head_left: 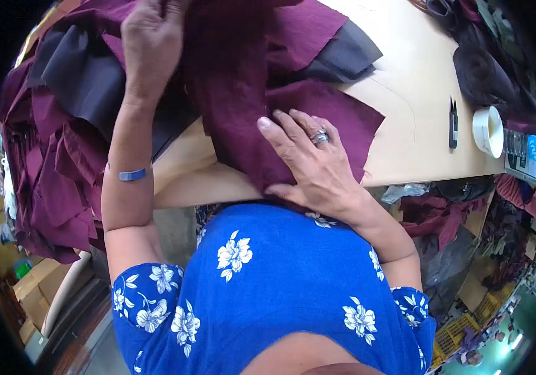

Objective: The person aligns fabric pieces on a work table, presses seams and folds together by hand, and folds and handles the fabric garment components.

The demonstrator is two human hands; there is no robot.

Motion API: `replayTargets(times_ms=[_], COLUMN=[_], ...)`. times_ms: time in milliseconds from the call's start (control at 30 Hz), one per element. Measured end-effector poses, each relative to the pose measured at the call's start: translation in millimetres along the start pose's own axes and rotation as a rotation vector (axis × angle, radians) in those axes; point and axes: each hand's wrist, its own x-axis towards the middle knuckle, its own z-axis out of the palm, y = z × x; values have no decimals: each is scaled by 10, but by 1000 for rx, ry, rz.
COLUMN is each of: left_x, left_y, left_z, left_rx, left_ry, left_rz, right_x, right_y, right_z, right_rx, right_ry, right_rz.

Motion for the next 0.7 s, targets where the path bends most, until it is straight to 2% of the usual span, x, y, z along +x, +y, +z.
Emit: replayTargets(times_ms=[33, 100, 167, 233, 300, 333, 367, 400, 500, 633, 700], left_x=[70, 109, 87, 111, 39, 13, 0, -2, 0, -233, -414], left_y=[-35, 46, 166, -480, -378, -333, -283, -217, -53, 255, 394], left_z=[-20, -142, -160, -689, -701, -715, -737, -746, -712, -558, -459], left_rx=[-72, -231, -404, -225, 362, 425, 370, 287, 43, -108, -161], left_ry=[65, 100, 227, 74, 103, 132, 142, 163, 246, 268, 250], left_rz=[28, -138, -203, -249, 190, 255, 219, 169, 46, 27, 29], right_x=[5, 0, -1, 17, 18, 50, 80, 100, 248, 383, 408], right_y=[29, 103, 113, 102, 152, 169, 193, 246, -14, -345, -465], right_z=[43, 137, 140, 75, 6, -36, -76, -121, -71, 95, 110], right_rx=[-48, -98, -72, 29, 188, 235, 282, 254, 518, 162, 153], right_ry=[11, 125, 197, 228, 246, 286, 328, 258, 284, 166, 213], right_rz=[-14, -97, -137, -137, -117, -140, -162, -181, -94, -259, -327])
